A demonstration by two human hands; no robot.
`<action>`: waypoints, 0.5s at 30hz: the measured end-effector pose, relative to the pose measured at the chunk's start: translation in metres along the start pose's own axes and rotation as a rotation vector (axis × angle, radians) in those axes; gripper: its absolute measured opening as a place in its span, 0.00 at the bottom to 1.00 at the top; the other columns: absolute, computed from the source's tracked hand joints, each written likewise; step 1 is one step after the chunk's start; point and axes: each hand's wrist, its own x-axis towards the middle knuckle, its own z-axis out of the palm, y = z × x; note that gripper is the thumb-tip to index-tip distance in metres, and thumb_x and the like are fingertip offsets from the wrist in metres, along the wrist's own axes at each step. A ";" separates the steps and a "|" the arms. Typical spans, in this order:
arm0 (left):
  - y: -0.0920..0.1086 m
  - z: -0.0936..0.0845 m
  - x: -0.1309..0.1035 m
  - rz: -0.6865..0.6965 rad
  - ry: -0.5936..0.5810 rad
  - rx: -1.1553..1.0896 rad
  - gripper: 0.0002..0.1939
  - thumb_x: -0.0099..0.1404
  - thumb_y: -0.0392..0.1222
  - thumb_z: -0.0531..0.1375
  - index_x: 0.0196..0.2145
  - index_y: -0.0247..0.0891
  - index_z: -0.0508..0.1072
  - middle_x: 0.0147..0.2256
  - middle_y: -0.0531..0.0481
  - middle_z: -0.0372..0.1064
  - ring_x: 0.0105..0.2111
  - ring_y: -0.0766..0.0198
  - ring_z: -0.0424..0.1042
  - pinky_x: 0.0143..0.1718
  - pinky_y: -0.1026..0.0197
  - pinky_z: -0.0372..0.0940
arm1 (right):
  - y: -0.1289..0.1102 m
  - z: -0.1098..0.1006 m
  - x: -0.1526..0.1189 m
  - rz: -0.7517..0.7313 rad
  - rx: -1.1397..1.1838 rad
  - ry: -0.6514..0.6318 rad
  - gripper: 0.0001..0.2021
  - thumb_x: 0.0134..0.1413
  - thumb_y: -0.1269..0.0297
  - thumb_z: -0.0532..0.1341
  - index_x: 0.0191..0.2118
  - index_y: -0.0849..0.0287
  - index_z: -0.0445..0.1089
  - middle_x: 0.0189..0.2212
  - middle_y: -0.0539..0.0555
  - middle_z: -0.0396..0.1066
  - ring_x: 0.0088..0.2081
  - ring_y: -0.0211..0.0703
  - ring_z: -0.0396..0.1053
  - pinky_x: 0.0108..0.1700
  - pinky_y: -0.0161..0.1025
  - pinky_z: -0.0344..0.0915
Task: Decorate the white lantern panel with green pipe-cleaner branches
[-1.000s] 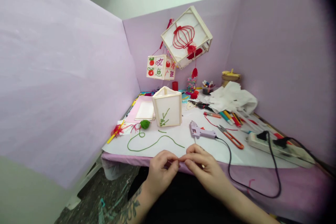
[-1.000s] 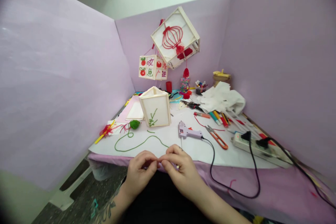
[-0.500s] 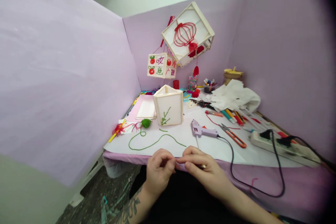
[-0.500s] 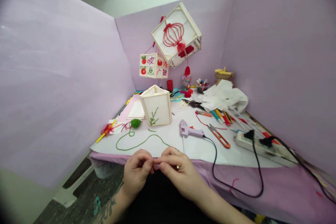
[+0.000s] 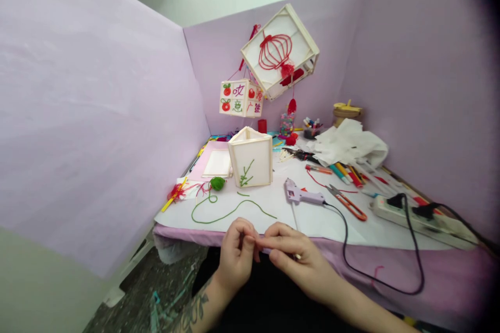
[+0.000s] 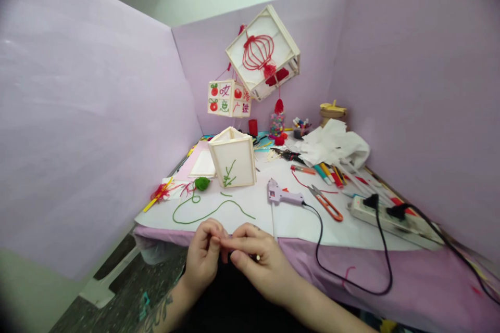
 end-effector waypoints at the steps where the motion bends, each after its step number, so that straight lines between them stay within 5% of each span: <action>1: 0.000 0.000 0.000 -0.010 -0.014 -0.017 0.10 0.72 0.47 0.51 0.36 0.40 0.63 0.31 0.55 0.59 0.20 0.75 0.60 0.20 0.70 0.57 | 0.000 0.000 0.000 -0.004 -0.001 -0.001 0.14 0.65 0.57 0.56 0.52 0.47 0.74 0.35 0.54 0.70 0.37 0.38 0.68 0.38 0.36 0.65; 9: 0.000 0.006 0.002 -0.054 -0.087 -0.177 0.11 0.73 0.49 0.49 0.35 0.41 0.60 0.32 0.55 0.56 0.20 0.77 0.54 0.16 0.72 0.49 | 0.000 -0.003 -0.002 0.001 -0.053 -0.002 0.14 0.65 0.57 0.56 0.51 0.49 0.75 0.36 0.54 0.70 0.37 0.38 0.69 0.39 0.36 0.67; 15: 0.004 0.002 0.007 -0.037 0.118 -0.152 0.08 0.74 0.42 0.48 0.35 0.41 0.58 0.36 0.54 0.59 0.21 0.77 0.59 0.19 0.73 0.56 | -0.001 -0.006 -0.003 0.024 -0.149 0.118 0.14 0.64 0.63 0.57 0.51 0.52 0.75 0.37 0.55 0.71 0.38 0.39 0.70 0.41 0.37 0.69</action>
